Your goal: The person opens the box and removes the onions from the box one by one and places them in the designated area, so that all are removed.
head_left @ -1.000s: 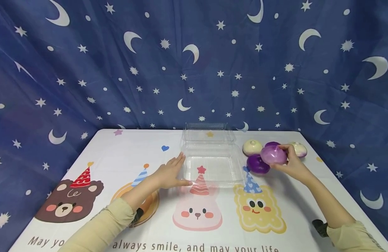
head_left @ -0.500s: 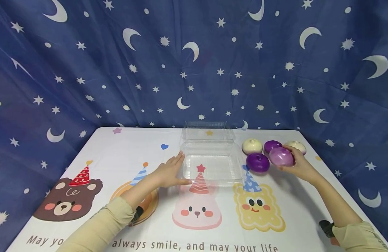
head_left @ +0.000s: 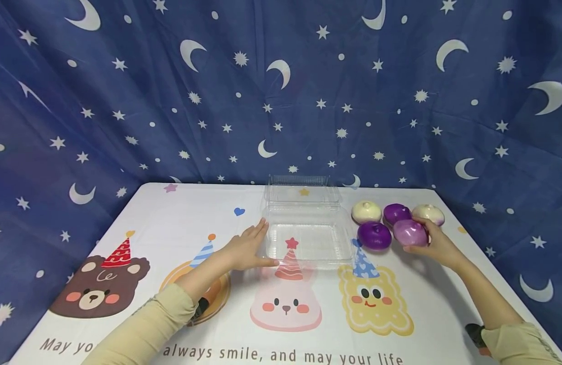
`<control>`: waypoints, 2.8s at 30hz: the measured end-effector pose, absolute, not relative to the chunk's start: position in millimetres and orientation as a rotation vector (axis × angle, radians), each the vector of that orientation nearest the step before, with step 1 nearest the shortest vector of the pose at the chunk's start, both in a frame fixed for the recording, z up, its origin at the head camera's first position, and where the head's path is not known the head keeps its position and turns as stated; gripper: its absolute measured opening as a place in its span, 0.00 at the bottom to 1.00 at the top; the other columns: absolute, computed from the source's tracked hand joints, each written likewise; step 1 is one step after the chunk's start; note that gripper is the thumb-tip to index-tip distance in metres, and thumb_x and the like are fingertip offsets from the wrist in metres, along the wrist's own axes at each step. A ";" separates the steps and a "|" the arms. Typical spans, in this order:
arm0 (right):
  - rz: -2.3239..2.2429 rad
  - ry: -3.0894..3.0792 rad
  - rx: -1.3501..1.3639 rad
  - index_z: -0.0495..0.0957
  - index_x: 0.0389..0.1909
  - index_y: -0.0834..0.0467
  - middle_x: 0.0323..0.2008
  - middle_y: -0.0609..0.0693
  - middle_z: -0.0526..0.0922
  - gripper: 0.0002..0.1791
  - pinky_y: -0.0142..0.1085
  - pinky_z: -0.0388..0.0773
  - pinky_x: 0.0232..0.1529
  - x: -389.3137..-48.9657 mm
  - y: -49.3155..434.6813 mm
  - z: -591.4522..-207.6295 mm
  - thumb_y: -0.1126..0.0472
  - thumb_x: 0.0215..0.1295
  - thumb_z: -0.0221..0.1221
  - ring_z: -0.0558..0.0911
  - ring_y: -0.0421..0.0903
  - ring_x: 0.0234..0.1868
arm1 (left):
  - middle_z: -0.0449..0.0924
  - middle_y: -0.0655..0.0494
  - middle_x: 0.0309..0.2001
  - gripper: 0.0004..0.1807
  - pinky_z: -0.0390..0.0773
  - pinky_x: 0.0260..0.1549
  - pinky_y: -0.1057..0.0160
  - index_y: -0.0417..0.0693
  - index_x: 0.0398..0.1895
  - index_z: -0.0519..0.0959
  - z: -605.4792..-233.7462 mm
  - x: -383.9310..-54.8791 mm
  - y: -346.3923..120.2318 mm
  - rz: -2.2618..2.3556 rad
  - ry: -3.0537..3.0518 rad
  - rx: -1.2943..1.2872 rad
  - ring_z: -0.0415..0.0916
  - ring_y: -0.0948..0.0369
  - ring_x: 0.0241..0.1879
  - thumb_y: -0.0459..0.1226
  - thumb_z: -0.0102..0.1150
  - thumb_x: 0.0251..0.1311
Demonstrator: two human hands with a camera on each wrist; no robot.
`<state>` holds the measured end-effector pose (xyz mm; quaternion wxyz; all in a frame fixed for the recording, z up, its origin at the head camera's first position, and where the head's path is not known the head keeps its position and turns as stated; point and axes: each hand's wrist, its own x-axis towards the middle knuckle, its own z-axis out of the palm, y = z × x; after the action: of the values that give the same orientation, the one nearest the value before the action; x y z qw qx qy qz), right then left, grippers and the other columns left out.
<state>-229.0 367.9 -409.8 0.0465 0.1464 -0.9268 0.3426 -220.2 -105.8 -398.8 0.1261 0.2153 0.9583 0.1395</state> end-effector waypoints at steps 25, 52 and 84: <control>1.101 -2.942 0.433 0.47 0.61 0.79 0.60 0.79 0.56 0.48 0.68 0.56 0.58 -229.1 366.9 -423.7 0.66 0.48 0.68 0.59 0.75 0.61 | 0.37 0.48 0.76 0.57 0.57 0.61 0.33 0.42 0.75 0.42 -399.1 -221.1 -106.6 0.409 2.787 0.621 0.46 0.42 0.72 0.65 0.55 0.53; 1.087 -2.973 0.408 0.47 0.63 0.78 0.62 0.80 0.52 0.49 0.68 0.56 0.59 -232.8 367.7 -425.3 0.63 0.50 0.68 0.58 0.77 0.61 | 0.38 0.47 0.76 0.57 0.59 0.60 0.33 0.41 0.74 0.43 -400.5 -220.9 -106.4 0.395 2.798 0.645 0.48 0.42 0.72 0.65 0.55 0.53; 0.938 -2.753 0.392 0.60 0.57 0.77 0.50 0.77 0.71 0.29 0.44 0.74 0.48 -229.7 366.0 -420.2 0.66 0.60 0.60 0.73 0.70 0.48 | 0.37 0.47 0.76 0.57 0.58 0.61 0.33 0.41 0.75 0.43 -398.8 -221.3 -109.4 0.373 2.785 0.650 0.46 0.41 0.72 0.66 0.53 0.53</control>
<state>-229.7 366.0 -420.2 0.1033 0.1329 -0.9330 0.3181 -221.3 -109.4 -398.8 0.1286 0.2237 0.9576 0.1282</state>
